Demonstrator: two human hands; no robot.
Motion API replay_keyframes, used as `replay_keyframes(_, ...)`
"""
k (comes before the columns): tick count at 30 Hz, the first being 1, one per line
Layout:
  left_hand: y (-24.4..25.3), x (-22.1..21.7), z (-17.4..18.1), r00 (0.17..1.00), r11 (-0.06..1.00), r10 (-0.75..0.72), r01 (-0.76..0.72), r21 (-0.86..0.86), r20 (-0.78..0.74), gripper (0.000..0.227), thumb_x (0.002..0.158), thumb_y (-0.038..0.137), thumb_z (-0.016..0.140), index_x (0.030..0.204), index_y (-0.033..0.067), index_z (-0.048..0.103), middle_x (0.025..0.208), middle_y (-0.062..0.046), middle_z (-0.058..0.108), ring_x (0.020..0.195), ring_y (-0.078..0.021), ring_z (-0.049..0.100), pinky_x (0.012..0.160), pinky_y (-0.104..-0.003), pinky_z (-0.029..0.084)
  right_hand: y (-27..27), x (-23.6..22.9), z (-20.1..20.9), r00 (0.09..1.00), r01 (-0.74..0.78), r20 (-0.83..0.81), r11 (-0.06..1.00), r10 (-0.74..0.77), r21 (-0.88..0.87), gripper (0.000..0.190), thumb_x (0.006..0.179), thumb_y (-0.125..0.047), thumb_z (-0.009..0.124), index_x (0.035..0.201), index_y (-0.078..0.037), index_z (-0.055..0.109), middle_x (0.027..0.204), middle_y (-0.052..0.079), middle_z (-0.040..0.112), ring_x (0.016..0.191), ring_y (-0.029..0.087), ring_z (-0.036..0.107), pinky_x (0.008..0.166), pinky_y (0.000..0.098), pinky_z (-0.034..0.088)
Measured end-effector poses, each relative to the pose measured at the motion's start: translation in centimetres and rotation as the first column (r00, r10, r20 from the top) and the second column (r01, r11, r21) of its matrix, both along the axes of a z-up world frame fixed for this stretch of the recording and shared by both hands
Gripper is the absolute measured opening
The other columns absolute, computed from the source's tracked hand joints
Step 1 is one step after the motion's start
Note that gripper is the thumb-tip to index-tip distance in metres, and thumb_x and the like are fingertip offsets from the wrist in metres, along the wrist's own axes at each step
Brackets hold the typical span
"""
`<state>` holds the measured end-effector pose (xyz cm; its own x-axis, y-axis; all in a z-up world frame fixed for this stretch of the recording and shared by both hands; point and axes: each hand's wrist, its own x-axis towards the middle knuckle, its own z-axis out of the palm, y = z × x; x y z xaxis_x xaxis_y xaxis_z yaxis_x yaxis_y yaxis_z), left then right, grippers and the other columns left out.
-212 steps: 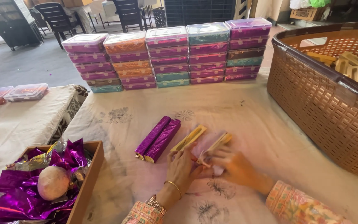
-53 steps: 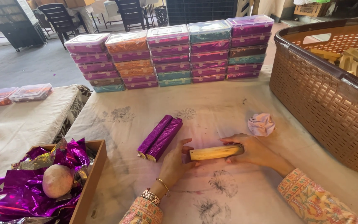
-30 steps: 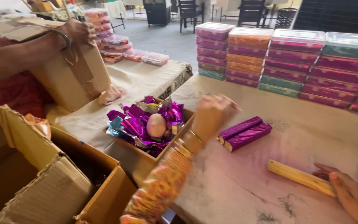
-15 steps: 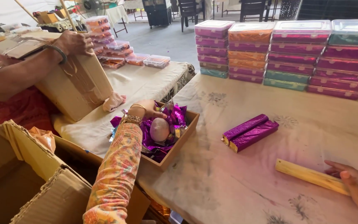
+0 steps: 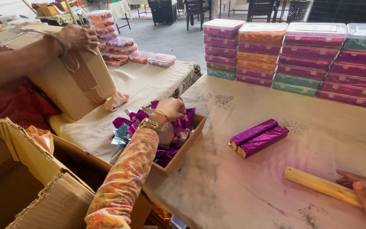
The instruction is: The person wipes a wooden rectangular object with a cloth, then wraps it in a sheet of purple foil. The wrapped item is placed on the table next to other similar wrapped items.
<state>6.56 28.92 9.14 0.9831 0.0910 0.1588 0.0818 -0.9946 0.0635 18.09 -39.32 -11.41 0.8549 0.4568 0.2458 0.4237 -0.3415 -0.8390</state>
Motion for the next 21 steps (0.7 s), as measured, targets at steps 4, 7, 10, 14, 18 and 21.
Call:
replay_keyframes(4,-0.5,-1.9,2.9,0.999,0.998,0.040,-0.040,-0.057,0.006,0.025,0.079,0.044,0.079,0.093,0.0227,0.080,0.090,-0.001,0.078,0.090,-0.0225,0.074,0.080,-0.040,0.057,0.6,-1.0,0.8,1.000,-0.001,-0.012,1.000,0.001,0.023,0.071,0.102,-0.051,0.037,0.144,0.003,0.057,0.119,0.022,0.070,0.111,0.029,0.069,0.099,0.0395,0.051)
replay_keyframes(7,1.8,-1.0,2.3,0.990,0.988,0.124,-0.117,-0.096,0.069,0.028,0.087,0.050,0.072,0.098,0.0252,0.079,0.093,-0.001,0.078,0.091,-0.0224,0.075,0.081,-0.041,0.057,0.8,-1.5,1.4,0.999,0.028,-0.021,1.000,-0.028,0.010,0.070,0.102,-0.050,0.037,0.144,0.003,0.057,0.120,0.022,0.072,0.111,0.029,0.068,0.098,0.0395,0.051)
replay_keyframes(10,3.0,-1.1,0.3,0.959,0.962,0.266,-0.271,0.041,0.097,0.038,0.086,0.056,0.073,0.102,0.0223,0.078,0.096,-0.006,0.077,0.093,-0.0262,0.075,0.081,-0.043,0.057,0.9,-1.8,1.4,0.999,0.036,-0.023,0.999,-0.035,0.017,0.068,0.102,-0.049,0.040,0.143,0.002,0.058,0.119,0.021,0.073,0.110,0.028,0.069,0.097,0.0387,0.051)
replay_keyframes(14,3.0,-0.6,-2.9,0.939,0.907,0.343,-0.335,0.254,0.012,0.050,0.075,0.057,0.080,0.109,0.0212,0.074,0.104,-0.009,0.074,0.101,-0.0301,0.072,0.087,-0.054,0.053,1.3,-3.8,3.4,0.984,0.084,0.160,0.996,-0.076,-0.039,0.059,0.104,-0.047,0.042,0.139,-0.004,0.063,0.116,0.012,0.071,0.108,0.021,0.070,0.100,0.0321,0.049)
replay_keyframes(18,3.2,0.6,-3.3,0.950,0.929,0.311,-0.298,0.222,-0.028,0.037,0.078,0.043,0.079,0.107,0.0202,0.077,0.109,-0.007,0.076,0.106,-0.0289,0.072,0.095,-0.054,0.051,2.3,-6.4,5.9,0.981,0.147,0.143,0.984,-0.131,-0.105,0.051,0.100,-0.042,0.047,0.134,-0.011,0.068,0.114,0.007,0.073,0.104,0.018,0.070,0.091,0.0319,0.052)
replay_keyframes(21,2.2,-0.2,-2.3,0.918,0.889,0.393,-0.362,0.282,-0.060,0.036,0.081,0.042,0.076,0.110,0.0209,0.078,0.114,-0.008,0.076,0.110,-0.0288,0.072,0.097,-0.053,0.051,3.2,-7.6,7.4,0.982,0.134,0.145,0.987,-0.120,-0.086,0.048,0.100,-0.042,0.048,0.133,-0.013,0.067,0.112,0.007,0.073,0.105,0.018,0.071,0.091,0.0315,0.052)
